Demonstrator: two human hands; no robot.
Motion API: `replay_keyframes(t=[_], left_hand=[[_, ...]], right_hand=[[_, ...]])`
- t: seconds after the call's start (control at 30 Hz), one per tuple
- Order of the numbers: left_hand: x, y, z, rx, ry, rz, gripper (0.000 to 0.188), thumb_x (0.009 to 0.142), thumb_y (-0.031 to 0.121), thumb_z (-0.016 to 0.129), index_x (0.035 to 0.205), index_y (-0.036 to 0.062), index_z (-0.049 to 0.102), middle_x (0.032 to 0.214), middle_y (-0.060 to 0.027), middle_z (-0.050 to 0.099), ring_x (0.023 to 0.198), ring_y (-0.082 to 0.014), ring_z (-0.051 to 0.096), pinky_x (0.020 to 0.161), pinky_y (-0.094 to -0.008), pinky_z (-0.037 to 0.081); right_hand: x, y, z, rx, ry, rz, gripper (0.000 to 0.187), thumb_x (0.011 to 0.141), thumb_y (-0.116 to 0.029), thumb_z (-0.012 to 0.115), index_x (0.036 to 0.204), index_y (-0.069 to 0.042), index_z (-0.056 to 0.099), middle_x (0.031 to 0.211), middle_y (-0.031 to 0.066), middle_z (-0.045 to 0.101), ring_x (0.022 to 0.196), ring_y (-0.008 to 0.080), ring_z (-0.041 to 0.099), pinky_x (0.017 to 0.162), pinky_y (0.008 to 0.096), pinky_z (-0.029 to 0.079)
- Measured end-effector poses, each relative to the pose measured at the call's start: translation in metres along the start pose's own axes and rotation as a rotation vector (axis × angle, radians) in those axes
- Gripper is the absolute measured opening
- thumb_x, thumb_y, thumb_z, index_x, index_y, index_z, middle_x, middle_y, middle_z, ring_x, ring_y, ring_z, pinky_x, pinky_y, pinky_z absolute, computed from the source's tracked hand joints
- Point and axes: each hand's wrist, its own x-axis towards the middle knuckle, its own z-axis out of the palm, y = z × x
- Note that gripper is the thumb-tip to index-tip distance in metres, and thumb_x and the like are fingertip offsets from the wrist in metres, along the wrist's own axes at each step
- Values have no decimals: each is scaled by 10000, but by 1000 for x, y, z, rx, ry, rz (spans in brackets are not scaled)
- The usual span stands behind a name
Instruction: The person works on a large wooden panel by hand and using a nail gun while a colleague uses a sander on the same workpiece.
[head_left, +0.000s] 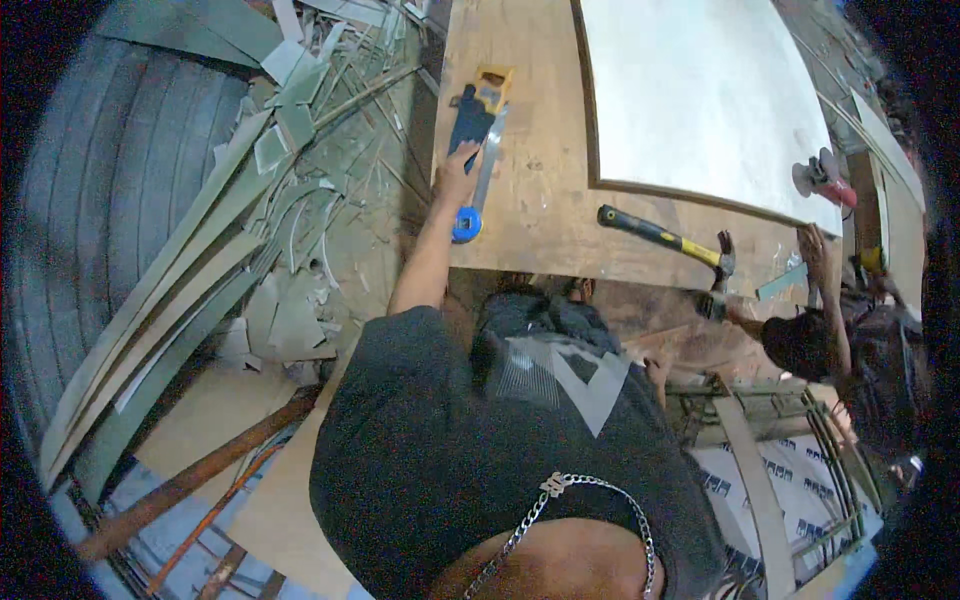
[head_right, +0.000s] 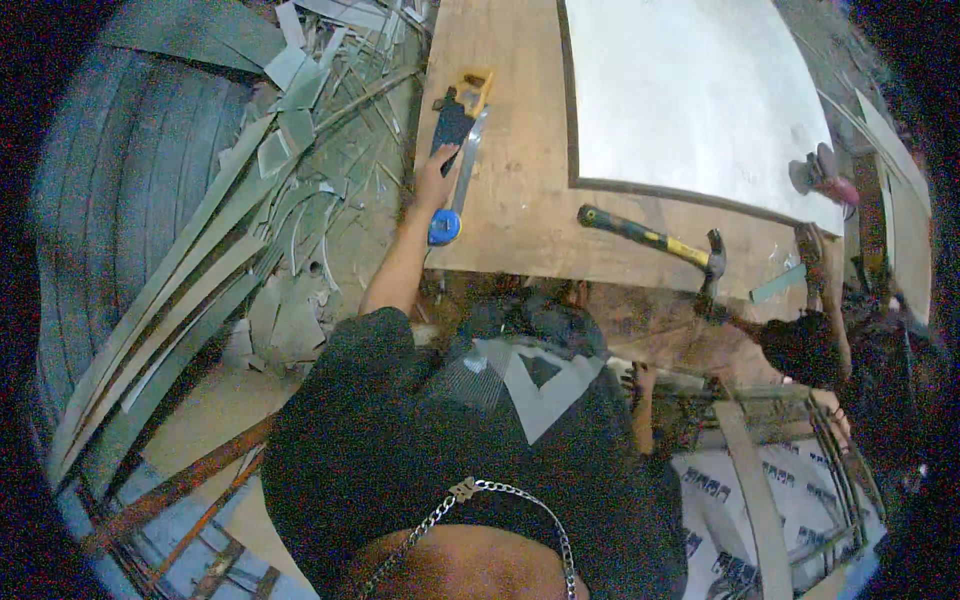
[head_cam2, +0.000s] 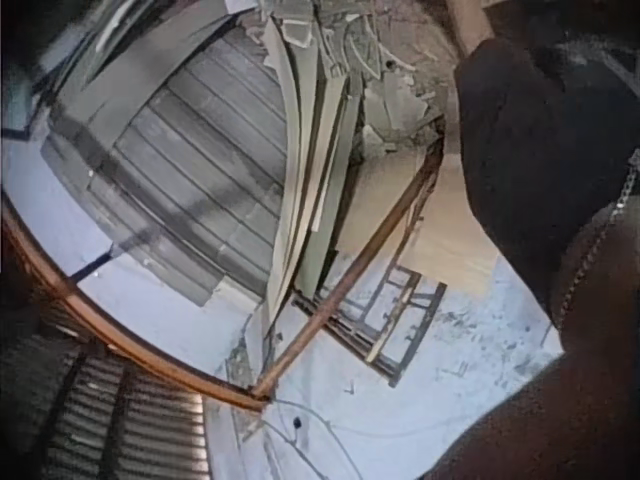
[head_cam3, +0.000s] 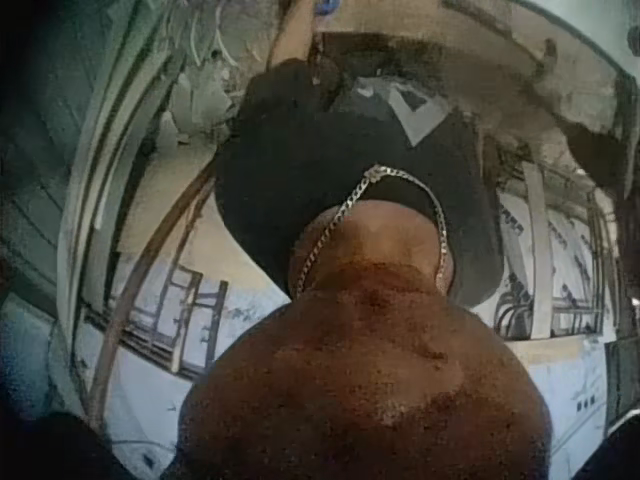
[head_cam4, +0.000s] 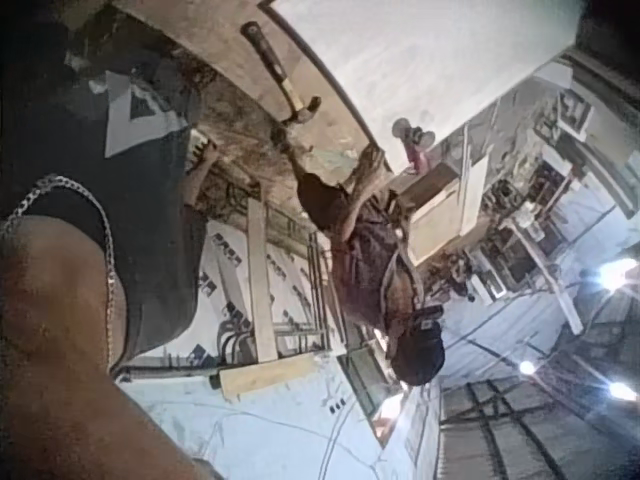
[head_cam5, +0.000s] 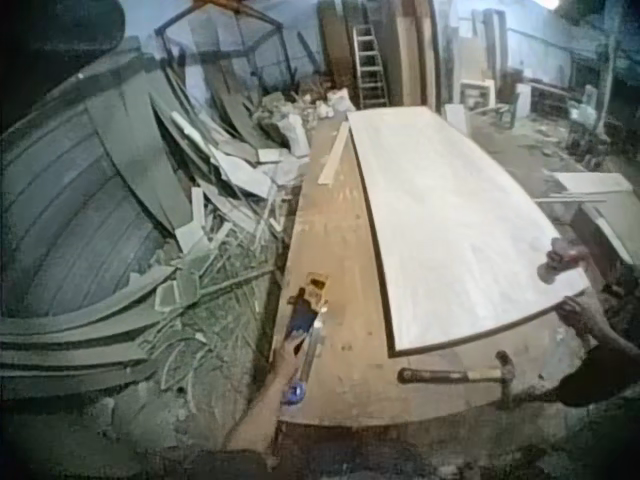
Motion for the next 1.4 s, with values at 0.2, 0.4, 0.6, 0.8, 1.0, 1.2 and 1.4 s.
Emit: replay_keyframes(t=[0.2, 0.4, 0.6, 0.8, 1.0, 1.2, 1.4], left_hand=[[-31, 13, -19, 46, -86, 250, 454, 723, 239, 701, 1119, 45, 596, 1190, -138, 561, 1155, -311, 479, 995, -415, 356], [-107, 1, -50, 339, -415, 461, 626, 679, 257, 716, 1243, 84, 508, 1329, -69, 450, 1253, -284, 369, 1084, -493, 185], [-96, 1, -36, 180, -498, 525, 500, 771, 195, 630, 1238, 73, 501, 1300, -152, 428, 1187, -366, 384, 1019, -488, 291], [-96, 5, -23, 166, -454, 645, 426, 751, 171, 635, 1161, 87, 557, 1241, -161, 453, 1141, -377, 398, 997, -484, 312], [-69, 51, 1, 91, -428, 708, 446, 743, 215, 670, 1135, 35, 554, 1202, -164, 492, 1148, -352, 422, 994, -486, 312], [-22, 135, 69, -84, -333, 523, 589, 740, 278, 691, 1220, 5, 487, 1225, -185, 476, 1153, -387, 408, 1004, -470, 320], [23, 159, 139, 239, -303, 744, 726, 793, 358, 637, 1350, 11, 329, 1377, -224, 326, 1274, -409, 281, 1057, -476, 260]], right_hand=[[-71, -67, 34, 161, -40, 151, 385, 905, -287, 524, 1136, 17, 476, 931, 133, 607, 714, 215, 628, 552, 401, 524], [-110, -157, 80, 139, 102, 168, 380, 873, -329, 567, 1083, -14, 535, 875, 114, 612, 680, 197, 616, 530, 367, 506], [-133, -124, 90, 96, 224, 244, 354, 856, -310, 586, 1088, -46, 547, 864, 135, 619, 596, 227, 613, 492, 374, 497], [-174, -113, 115, 40, 229, 350, 364, 832, -289, 599, 1124, -77, 552, 803, 117, 647, 559, 203, 630, 438, 344, 484], [-179, -116, 98, 310, 427, 344, 302, 844, -203, 550, 1060, 7, 573, 768, 105, 643, 536, 168, 582, 464, 332, 485], [-103, -133, 34, 56, 648, -9, 301, 855, -210, 566, 1047, 22, 575, 749, 101, 620, 571, 179, 589, 507, 318, 472], [-48, -164, -9, 14, 740, -134, 358, 856, -243, 581, 1102, 16, 559, 740, 102, 595, 627, 175, 581, 552, 341, 465]])
